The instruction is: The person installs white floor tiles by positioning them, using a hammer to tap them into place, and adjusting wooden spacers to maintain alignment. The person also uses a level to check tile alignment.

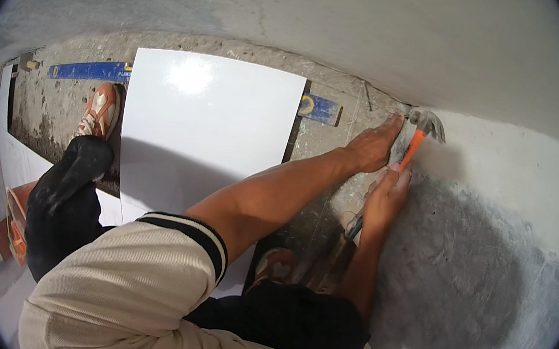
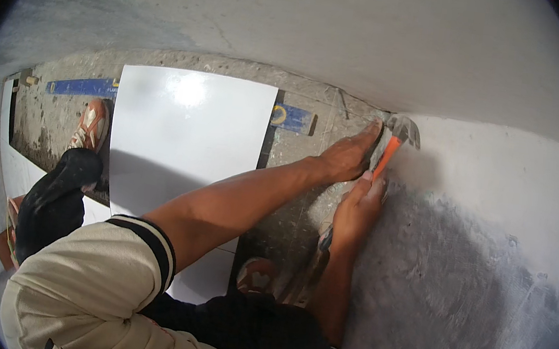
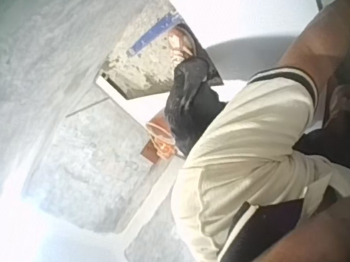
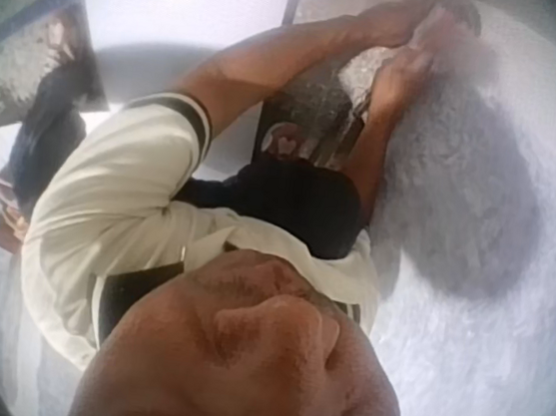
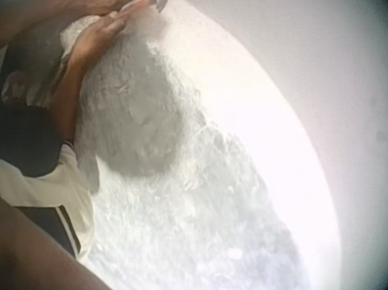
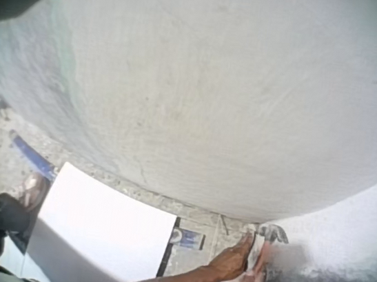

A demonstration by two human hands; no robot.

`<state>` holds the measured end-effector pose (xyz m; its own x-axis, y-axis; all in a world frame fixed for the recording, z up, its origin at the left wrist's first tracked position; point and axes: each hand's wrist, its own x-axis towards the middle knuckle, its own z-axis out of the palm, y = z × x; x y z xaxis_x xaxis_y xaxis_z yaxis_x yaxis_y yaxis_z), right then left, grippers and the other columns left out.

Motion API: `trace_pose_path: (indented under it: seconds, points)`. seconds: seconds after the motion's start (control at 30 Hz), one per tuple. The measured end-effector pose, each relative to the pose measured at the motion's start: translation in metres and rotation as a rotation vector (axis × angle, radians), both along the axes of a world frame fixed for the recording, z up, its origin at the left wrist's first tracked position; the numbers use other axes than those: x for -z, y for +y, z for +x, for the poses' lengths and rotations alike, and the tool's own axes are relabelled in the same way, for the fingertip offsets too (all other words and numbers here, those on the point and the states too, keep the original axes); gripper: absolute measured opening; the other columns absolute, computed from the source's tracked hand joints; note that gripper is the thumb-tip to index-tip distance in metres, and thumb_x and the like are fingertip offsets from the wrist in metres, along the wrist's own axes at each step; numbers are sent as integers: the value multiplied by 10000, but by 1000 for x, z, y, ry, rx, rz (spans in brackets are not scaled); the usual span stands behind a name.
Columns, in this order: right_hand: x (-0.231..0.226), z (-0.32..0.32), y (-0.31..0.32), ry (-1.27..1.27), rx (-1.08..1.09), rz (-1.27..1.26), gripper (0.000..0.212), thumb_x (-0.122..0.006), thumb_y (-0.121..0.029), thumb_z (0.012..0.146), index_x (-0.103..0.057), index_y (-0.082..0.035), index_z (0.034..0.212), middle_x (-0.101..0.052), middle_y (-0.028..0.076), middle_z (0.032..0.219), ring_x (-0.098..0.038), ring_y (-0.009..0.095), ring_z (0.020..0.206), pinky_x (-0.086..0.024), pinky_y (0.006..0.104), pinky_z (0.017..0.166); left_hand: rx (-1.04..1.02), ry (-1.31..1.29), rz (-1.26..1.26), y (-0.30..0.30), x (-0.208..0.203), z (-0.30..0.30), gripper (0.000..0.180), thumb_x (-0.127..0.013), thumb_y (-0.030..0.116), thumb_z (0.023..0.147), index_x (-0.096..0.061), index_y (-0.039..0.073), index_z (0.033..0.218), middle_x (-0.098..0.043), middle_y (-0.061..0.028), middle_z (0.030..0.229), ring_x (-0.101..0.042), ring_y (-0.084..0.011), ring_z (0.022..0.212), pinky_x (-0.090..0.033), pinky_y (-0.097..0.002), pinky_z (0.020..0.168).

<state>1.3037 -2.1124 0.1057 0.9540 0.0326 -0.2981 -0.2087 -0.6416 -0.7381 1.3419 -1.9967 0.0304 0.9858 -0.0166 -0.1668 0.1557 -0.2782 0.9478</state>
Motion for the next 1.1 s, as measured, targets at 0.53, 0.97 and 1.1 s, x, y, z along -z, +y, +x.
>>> trace_pose_path:
  seconds: [0.53, 0.97, 1.1]
  points:
    - [-30, -74, 3, -25, 139, 468, 316, -450, -210, 1120, -531, 18, 1324, -517, 33, 793, -474, 76, 538, -401, 246, 471, -222, 62, -131, 11, -7, -9, 813, -502, -17, 937, -169, 24, 1678, -413, -314, 1615, -467, -455, 1453, -373, -444, 1232]
    - [29, -85, -7, -162, -305, -115, 539, -600, -21, 1005, -405, 17, 1507, -521, 351, 1443, -541, 507, 1333, -454, 511, 1082, -565, 111, -779, 65, -32, -62, 396, -743, 88, 986, -637, -61, 1338, -770, -138, 1234, -715, -151, 1142, -548, -277, 1019]
    - [27, -83, -5, -130, -378, -322, 517, -624, -41, 1006, -422, 37, 1475, -586, 333, 1338, -612, 521, 1189, -506, 533, 1001, -540, 202, -823, 77, -38, -63, 348, -728, 34, 984, -641, -84, 1299, -764, -177, 1206, -732, -185, 1120, -580, -274, 1003]
